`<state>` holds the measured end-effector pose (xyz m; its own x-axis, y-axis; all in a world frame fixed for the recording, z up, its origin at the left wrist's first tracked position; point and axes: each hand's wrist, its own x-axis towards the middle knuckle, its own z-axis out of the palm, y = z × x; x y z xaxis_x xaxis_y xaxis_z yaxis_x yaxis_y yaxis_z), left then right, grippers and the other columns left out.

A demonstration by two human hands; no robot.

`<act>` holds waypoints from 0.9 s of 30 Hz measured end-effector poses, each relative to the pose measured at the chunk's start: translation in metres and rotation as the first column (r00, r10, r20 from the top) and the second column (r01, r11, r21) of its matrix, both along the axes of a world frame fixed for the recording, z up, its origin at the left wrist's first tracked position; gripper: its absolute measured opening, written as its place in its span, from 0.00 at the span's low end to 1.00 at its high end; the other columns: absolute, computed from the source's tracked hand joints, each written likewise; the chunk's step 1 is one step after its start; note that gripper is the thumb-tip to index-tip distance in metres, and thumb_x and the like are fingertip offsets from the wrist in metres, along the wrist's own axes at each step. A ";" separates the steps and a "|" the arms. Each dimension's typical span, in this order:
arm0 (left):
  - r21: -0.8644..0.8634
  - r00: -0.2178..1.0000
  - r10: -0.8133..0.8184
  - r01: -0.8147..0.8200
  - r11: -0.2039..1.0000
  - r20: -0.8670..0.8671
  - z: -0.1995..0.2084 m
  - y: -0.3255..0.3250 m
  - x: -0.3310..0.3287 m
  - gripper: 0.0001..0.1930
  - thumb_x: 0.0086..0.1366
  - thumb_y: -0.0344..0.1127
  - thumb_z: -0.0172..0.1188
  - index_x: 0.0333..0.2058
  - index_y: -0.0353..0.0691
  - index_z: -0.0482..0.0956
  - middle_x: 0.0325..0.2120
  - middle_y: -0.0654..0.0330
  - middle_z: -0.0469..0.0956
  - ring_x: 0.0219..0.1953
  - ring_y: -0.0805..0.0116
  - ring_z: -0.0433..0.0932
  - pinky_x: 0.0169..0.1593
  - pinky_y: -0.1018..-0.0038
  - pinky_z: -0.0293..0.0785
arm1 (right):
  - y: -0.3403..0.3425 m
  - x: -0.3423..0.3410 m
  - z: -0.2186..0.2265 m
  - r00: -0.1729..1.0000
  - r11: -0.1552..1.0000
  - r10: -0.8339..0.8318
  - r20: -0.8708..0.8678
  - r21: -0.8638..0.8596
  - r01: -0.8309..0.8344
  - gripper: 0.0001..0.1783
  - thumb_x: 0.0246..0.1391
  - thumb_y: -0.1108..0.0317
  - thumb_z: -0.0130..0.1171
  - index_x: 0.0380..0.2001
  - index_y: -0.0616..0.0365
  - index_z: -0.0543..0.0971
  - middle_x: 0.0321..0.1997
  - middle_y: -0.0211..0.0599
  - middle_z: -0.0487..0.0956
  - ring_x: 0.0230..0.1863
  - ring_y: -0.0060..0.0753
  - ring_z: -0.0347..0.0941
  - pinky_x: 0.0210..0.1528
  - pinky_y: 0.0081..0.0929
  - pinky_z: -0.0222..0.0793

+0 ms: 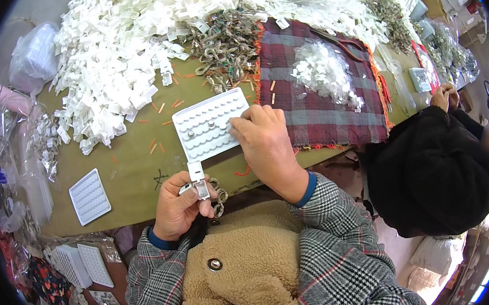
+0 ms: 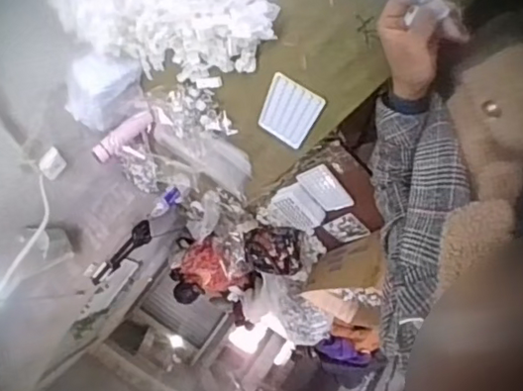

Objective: The person repeatedly picks small white plastic housings and metal contacts from a tray, inserts the contacts into the housings, and places the assembled units on the table. The person works one at a time, handling each component with both hands and occasionally adjusting the tray.

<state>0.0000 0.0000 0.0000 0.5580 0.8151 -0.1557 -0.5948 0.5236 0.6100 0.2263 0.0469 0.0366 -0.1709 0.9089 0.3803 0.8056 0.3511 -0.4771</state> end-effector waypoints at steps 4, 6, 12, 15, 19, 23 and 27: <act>-0.015 1.000 0.016 -0.016 1.000 -0.004 0.003 0.000 0.006 0.16 0.69 0.32 0.59 0.52 0.28 0.74 0.38 0.43 0.81 0.29 0.67 0.81 0.35 0.67 0.84 | 0.001 0.002 0.003 0.999 0.999 -0.001 -0.044 0.051 0.003 0.08 0.49 0.79 0.64 0.35 0.65 0.79 0.34 0.42 0.76 0.40 0.45 0.74 0.46 0.36 0.69; -0.023 1.000 0.022 -0.022 0.999 0.000 0.003 0.000 0.007 0.17 0.69 0.33 0.59 0.52 0.28 0.73 0.39 0.44 0.81 0.29 0.68 0.81 0.35 0.68 0.84 | 0.007 0.002 0.003 0.990 0.996 0.031 -0.141 0.083 -0.019 0.08 0.49 0.81 0.63 0.34 0.67 0.79 0.34 0.43 0.76 0.38 0.47 0.74 0.42 0.35 0.72; -0.122 0.994 0.062 -0.051 0.991 0.092 0.009 -0.003 0.002 0.15 0.71 0.29 0.55 0.54 0.30 0.73 0.43 0.47 0.80 0.35 0.69 0.83 0.45 0.67 0.85 | 0.014 -0.010 -0.003 0.986 0.988 0.133 -0.103 0.094 -0.123 0.09 0.50 0.83 0.61 0.36 0.66 0.78 0.36 0.46 0.76 0.35 0.49 0.76 0.39 0.34 0.73; -0.134 0.993 0.115 -0.111 0.985 0.022 0.012 -0.008 0.004 0.18 0.72 0.31 0.55 0.57 0.30 0.71 0.41 0.49 0.80 0.35 0.71 0.82 0.44 0.67 0.86 | 0.013 -0.009 -0.002 0.993 0.990 0.112 -0.045 0.085 -0.108 0.07 0.51 0.82 0.60 0.36 0.66 0.78 0.36 0.47 0.76 0.36 0.49 0.76 0.39 0.34 0.73; -0.150 0.987 0.136 -0.121 0.981 0.091 0.009 -0.008 0.009 0.18 0.72 0.31 0.53 0.57 0.30 0.71 0.42 0.50 0.80 0.37 0.70 0.83 0.45 0.68 0.86 | 0.009 -0.007 0.012 0.994 0.995 0.098 -0.047 -0.030 -0.099 0.06 0.51 0.81 0.61 0.34 0.64 0.79 0.36 0.45 0.77 0.36 0.48 0.77 0.38 0.33 0.74; -0.134 0.979 0.179 -0.166 0.977 0.093 0.006 -0.015 0.011 0.15 0.72 0.30 0.54 0.54 0.31 0.73 0.40 0.53 0.81 0.36 0.70 0.83 0.45 0.68 0.86 | -0.031 -0.019 0.028 0.929 0.962 0.264 -0.259 -0.002 -0.273 0.09 0.48 0.80 0.66 0.34 0.63 0.80 0.35 0.41 0.78 0.35 0.41 0.78 0.37 0.30 0.75; -0.102 0.971 0.230 -0.223 0.969 0.061 0.004 -0.021 0.015 0.13 0.71 0.29 0.56 0.51 0.31 0.75 0.39 0.55 0.82 0.36 0.70 0.83 0.45 0.69 0.86 | -0.050 -0.039 0.027 0.886 0.928 0.363 -0.288 0.030 -0.370 0.14 0.47 0.83 0.60 0.40 0.65 0.79 0.39 0.43 0.74 0.35 0.43 0.78 0.36 0.31 0.76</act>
<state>0.0145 -0.0208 0.0045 0.3727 0.9054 -0.2035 -0.7453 0.4227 0.5156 0.1875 -0.0030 0.0634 -0.3823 0.8122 0.4406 0.4511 0.5802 -0.6781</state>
